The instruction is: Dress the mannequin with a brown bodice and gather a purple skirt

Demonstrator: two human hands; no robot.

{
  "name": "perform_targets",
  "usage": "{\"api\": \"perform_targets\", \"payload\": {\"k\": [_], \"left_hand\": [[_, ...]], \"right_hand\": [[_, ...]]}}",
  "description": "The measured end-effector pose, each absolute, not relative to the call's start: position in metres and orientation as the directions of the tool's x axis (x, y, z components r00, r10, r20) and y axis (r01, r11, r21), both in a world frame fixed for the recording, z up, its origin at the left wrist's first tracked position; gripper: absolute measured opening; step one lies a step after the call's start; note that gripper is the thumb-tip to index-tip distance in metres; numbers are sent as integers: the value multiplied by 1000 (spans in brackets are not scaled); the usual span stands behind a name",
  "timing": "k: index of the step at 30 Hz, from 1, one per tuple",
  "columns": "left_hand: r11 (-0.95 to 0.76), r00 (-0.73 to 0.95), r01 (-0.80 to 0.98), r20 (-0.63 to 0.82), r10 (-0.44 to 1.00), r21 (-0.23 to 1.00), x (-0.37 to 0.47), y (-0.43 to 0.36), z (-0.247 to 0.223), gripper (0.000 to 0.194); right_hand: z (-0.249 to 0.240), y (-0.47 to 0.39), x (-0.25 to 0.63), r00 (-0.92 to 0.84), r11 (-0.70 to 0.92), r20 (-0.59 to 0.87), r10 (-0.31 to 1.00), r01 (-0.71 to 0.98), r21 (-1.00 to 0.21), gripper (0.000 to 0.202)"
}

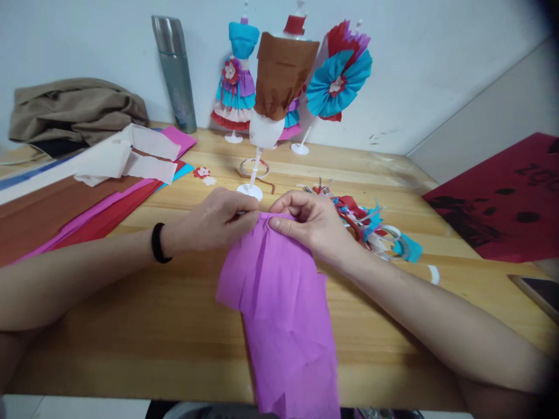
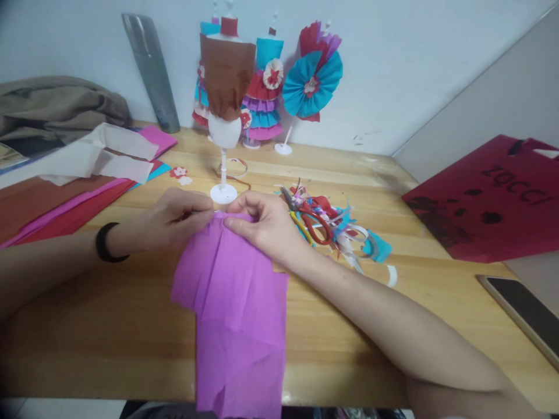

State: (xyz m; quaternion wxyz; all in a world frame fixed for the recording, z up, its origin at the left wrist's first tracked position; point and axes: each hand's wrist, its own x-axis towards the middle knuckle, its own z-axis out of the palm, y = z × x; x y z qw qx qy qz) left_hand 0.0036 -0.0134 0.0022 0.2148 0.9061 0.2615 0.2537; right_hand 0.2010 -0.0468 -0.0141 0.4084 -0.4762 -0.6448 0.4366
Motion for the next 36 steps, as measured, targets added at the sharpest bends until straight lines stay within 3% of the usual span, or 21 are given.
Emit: {"api": "perform_targets", "payload": {"k": [8, 16, 27, 36], "left_hand": [[-865, 693, 468, 533, 486, 181, 6, -13, -6, 28], [-868, 695, 495, 585, 418, 33, 5, -12, -12, 29], [-874, 712, 472, 534, 456, 117, 7, -13, -11, 29], [-892, 713, 413, 545, 442, 183, 8, -14, -11, 29]], "right_hand": [[-11, -49, 200, -140, 186, 151, 979, 292, -938, 22], [-9, -49, 199, -181, -32, -66, 981, 184, -982, 32], [-13, -49, 199, -301, 97, 52, 952, 136, -986, 14], [-16, -50, 199, -232, 118, 87, 969, 124, -985, 9]]}}
